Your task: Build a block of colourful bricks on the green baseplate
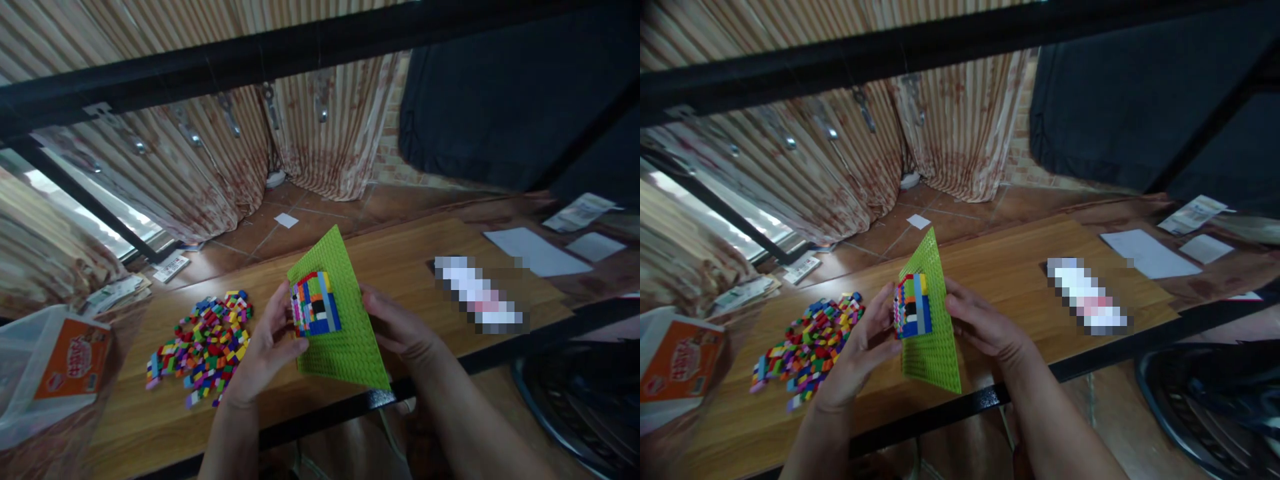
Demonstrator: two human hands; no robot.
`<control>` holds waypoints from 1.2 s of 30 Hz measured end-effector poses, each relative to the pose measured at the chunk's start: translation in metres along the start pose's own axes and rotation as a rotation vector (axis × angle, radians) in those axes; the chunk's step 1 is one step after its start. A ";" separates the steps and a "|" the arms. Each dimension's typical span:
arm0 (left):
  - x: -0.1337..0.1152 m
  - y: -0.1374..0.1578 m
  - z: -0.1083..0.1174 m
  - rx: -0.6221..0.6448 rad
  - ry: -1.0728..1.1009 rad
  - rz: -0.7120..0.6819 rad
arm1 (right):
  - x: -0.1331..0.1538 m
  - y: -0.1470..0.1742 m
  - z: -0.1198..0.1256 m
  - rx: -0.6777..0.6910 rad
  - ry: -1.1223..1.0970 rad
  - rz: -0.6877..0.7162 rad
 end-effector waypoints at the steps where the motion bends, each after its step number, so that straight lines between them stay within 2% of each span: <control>1: -0.001 0.001 -0.001 -0.004 0.008 -0.004 | 0.000 0.000 -0.001 -0.007 -0.007 -0.001; 7: 0.002 -0.003 -0.007 -0.025 0.030 0.009 | -0.005 -0.006 0.000 -0.020 -0.076 0.052; 11: 0.008 -0.010 -0.011 -0.120 -0.046 0.034 | -0.008 -0.009 0.000 -0.050 -0.071 0.036; 17: 0.018 -0.016 -0.015 -0.259 -0.179 -0.016 | -0.008 -0.011 0.000 -0.058 -0.068 0.050; 30: 0.021 -0.013 -0.012 -0.279 -0.392 -0.016 | 0.003 -0.008 0.002 -0.100 -0.090 0.047; 33: 0.021 -0.012 -0.011 -0.324 -0.475 0.042 | 0.001 -0.011 0.007 -0.221 -0.114 0.040; 36: 0.023 -0.012 -0.010 -0.374 -0.599 0.075 | -0.007 -0.014 0.018 -0.414 -0.049 -0.056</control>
Point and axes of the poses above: each hand's wrist, its own y-axis away from the middle knuckle, its own z-axis out of the back of the hand, x = y × z, the point moved 1 cm from there along -y, towards the middle knuckle, and after that the axes turned 12 degrees about x, right-handed, at the moved point
